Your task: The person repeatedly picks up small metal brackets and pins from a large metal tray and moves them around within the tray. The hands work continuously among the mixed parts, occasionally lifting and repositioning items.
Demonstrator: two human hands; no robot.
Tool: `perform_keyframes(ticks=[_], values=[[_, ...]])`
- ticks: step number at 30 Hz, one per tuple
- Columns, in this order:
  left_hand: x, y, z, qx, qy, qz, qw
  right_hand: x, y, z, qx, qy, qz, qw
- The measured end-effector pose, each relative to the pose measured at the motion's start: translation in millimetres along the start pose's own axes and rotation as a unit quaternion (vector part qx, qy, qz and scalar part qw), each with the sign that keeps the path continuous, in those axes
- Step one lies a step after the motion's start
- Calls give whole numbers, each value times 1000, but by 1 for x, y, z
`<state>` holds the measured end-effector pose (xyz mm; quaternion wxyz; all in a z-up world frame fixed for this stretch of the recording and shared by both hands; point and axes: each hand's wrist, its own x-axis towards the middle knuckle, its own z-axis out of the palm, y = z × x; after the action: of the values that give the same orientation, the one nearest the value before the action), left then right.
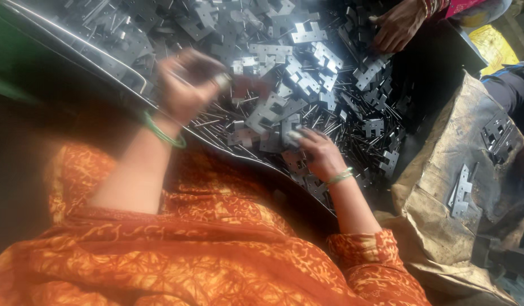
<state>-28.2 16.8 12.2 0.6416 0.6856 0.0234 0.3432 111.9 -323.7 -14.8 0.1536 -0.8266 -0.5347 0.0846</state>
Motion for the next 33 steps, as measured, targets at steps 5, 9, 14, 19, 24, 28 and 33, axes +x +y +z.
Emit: perform_keyframes(ticks=[5, 9, 14, 19, 24, 28, 33], values=[[18, -18, -2, -412, 9, -220, 884, -34, 9, -26, 121, 182, 53, 974], [28, -63, 47, 87, -90, -201, 972, -47, 14, -39, 189, 201, 115, 954], [-1, -95, 82, 533, -277, -205, 773, -51, 16, -44, 336, 194, 190, 902], [-11, -89, 24, 501, -129, -14, 855, -48, 21, -55, 642, 354, 267, 626], [0, -83, -15, -101, 196, -206, 953, -30, 14, -53, 833, 324, 265, 363], [2, -76, 14, -601, 151, -216, 754, -1, -15, -32, 736, 238, 273, 571], [-40, -58, 105, -603, 79, -449, 655, 19, -73, -12, 192, 239, 93, 947]])
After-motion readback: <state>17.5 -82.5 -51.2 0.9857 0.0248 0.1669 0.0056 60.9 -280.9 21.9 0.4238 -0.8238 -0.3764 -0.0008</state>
